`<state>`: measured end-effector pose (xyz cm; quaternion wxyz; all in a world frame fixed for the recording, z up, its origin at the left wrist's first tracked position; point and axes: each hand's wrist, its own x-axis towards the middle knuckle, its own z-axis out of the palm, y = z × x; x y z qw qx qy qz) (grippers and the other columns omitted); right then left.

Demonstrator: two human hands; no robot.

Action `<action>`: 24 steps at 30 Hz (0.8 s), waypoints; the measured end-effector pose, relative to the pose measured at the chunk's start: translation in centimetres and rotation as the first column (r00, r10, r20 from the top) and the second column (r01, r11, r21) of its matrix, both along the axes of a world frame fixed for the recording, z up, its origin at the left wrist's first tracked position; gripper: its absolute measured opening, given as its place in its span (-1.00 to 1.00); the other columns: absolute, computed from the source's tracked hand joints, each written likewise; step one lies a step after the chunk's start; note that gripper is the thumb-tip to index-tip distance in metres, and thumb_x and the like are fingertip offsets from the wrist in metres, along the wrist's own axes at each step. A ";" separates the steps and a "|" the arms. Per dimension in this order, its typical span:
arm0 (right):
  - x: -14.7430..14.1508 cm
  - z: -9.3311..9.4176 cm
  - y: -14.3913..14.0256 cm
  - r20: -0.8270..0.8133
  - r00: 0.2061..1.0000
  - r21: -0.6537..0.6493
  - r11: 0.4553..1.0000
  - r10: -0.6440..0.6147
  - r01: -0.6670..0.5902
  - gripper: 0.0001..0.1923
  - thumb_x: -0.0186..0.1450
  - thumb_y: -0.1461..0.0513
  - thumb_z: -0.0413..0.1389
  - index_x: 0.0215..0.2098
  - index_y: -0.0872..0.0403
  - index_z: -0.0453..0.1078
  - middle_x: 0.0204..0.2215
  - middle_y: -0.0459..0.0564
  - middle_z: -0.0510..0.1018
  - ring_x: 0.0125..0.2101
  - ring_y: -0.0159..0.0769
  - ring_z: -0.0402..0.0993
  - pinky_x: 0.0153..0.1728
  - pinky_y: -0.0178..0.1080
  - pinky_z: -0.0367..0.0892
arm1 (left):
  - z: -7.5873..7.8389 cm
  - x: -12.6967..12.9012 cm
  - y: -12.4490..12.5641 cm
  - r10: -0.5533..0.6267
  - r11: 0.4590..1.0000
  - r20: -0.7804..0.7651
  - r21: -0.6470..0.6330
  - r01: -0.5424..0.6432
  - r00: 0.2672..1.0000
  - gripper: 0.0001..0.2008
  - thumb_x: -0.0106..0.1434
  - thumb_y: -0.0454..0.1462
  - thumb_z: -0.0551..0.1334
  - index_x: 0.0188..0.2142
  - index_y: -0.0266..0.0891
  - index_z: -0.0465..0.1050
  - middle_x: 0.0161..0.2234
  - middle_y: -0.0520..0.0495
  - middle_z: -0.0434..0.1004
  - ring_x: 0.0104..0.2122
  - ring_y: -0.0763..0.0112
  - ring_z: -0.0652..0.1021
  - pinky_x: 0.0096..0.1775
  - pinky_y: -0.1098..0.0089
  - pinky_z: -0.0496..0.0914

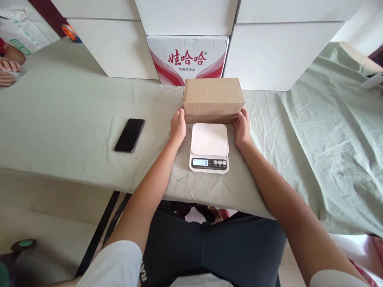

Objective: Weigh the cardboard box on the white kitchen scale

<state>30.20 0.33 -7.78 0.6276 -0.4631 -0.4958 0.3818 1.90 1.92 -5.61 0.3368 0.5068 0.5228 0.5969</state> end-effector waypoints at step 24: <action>-0.1 0.0 -0.3 0.021 1.000 0.007 1.000 -0.013 0.013 -0.27 0.39 -0.46 0.14 0.31 -0.32 0.46 0.37 -0.10 0.63 0.54 0.05 0.44 0.52 0.17 0.53 | -0.6 0.1 0.5 -0.089 0.996 0.079 0.018 0.088 0.993 -0.13 0.37 0.61 0.15 -0.19 -0.10 0.65 -0.11 -0.24 0.73 0.17 -0.16 0.67 0.33 -0.02 0.52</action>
